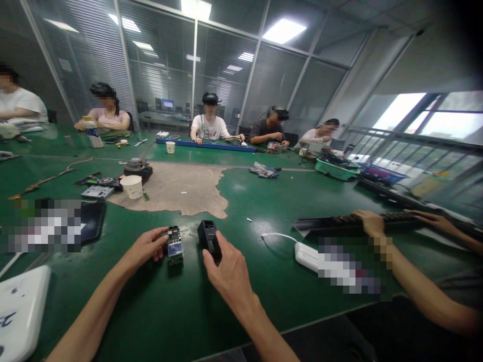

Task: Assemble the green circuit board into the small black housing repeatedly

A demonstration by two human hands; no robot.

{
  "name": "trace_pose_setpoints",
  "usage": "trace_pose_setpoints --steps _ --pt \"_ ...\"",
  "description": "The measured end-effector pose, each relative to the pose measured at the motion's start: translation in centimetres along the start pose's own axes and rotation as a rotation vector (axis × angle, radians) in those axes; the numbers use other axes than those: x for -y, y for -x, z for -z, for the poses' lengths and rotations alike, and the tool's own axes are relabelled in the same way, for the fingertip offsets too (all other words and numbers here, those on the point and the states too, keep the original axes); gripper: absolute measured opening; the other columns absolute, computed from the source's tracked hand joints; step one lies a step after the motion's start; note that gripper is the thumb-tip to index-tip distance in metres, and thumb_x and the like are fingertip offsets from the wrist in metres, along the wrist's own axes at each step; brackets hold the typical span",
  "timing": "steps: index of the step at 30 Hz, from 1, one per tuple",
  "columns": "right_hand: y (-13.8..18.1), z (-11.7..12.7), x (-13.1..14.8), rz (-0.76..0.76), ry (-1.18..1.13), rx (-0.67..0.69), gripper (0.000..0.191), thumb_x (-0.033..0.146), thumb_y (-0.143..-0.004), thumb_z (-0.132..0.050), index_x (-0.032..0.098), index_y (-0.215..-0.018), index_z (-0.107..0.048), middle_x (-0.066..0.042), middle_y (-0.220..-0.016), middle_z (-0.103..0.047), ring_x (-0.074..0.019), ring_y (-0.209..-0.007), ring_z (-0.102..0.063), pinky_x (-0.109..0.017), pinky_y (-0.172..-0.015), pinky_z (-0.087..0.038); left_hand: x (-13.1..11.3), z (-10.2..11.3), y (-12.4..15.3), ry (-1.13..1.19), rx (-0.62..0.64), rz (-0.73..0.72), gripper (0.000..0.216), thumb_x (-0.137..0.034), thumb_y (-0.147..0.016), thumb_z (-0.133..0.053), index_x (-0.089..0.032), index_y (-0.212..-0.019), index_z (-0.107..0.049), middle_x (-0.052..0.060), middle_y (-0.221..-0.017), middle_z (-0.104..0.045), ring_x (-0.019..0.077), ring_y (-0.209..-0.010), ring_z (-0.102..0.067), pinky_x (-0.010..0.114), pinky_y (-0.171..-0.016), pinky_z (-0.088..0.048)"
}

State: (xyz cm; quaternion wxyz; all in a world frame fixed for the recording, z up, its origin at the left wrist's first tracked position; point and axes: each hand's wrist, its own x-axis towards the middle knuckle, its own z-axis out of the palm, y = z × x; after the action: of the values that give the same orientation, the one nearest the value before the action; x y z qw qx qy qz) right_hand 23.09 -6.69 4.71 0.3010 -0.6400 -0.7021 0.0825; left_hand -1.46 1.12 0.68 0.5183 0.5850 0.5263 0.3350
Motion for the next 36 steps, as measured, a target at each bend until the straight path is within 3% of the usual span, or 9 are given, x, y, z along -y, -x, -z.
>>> trace_pose_setpoints --steps 5,11,17,25,30,36 --pt "-1.1 -1.2 3.1 0.102 -0.151 -0.027 0.052 0.037 -0.088 -0.052 0.016 -0.134 -0.043 -0.012 -0.114 -0.063 -0.0236 -0.101 -0.061 -0.033 -0.088 -0.046 0.5 0.1 -0.2 0.035 0.014 -0.022 0.069 -0.048 -0.081 -0.058 -0.009 -0.136 -0.042 -0.002 -0.063 -0.057 0.0119 -0.05 -0.054 0.021 -0.044 -0.041" --pt "-1.7 -2.9 5.3 0.142 -0.135 0.028 0.051 0.039 -0.087 -0.053 0.015 -0.131 -0.043 -0.011 -0.103 -0.065 -0.0231 -0.093 -0.063 -0.031 -0.082 -0.047 1.0 0.2 -0.5 0.094 0.018 -0.013 0.067 -0.05 -0.079 -0.059 -0.011 -0.133 -0.046 -0.002 -0.064 -0.058 0.0125 -0.048 -0.055 0.022 -0.044 -0.041" --pt "-1.9 -3.8 6.0 0.167 -0.049 0.063 0.051 0.043 -0.088 -0.052 0.014 -0.129 -0.043 -0.013 -0.103 -0.064 -0.0248 -0.091 -0.063 -0.033 -0.079 -0.047 0.6 0.0 -0.2 0.136 0.022 -0.033 0.052 -0.042 -0.085 -0.053 -0.014 -0.128 -0.049 -0.002 -0.065 -0.057 0.0109 -0.048 -0.054 0.02 -0.043 -0.042" --pt "-1.4 -4.5 6.4 0.163 0.088 0.178 0.056 0.044 -0.086 -0.053 0.012 -0.13 -0.042 -0.014 -0.099 -0.065 -0.0281 -0.085 -0.064 -0.037 -0.073 -0.049 0.7 0.1 -0.1 0.155 -0.016 -0.024 0.052 -0.037 -0.087 -0.049 -0.011 -0.132 -0.042 -0.001 -0.068 -0.06 0.0106 -0.049 -0.054 0.02 -0.044 -0.043" --pt "-1.2 -4.4 6.5 0.149 0.126 0.217 0.061 0.044 -0.086 -0.053 0.012 -0.136 -0.037 -0.015 -0.102 -0.063 -0.029 -0.089 -0.063 -0.039 -0.074 -0.049 0.9 0.2 -0.3 0.026 -0.036 -0.017 0.053 -0.043 -0.087 -0.048 -0.012 -0.131 -0.046 -0.001 -0.064 -0.06 0.0124 -0.046 -0.056 0.021 -0.04 -0.044" --pt "-1.8 -3.9 6.9 0.156 0.117 0.212 0.06 0.053 -0.083 -0.057 0.015 -0.128 -0.044 -0.015 -0.105 -0.061 -0.0287 -0.095 -0.06 -0.039 -0.078 -0.047 0.5 0.4 -0.2 -0.042 -0.09 -0.018 0.057 -0.048 -0.084 -0.052 -0.01 -0.127 -0.051 -0.003 -0.058 -0.057 0.0115 -0.041 -0.051 0.02 -0.037 -0.039"
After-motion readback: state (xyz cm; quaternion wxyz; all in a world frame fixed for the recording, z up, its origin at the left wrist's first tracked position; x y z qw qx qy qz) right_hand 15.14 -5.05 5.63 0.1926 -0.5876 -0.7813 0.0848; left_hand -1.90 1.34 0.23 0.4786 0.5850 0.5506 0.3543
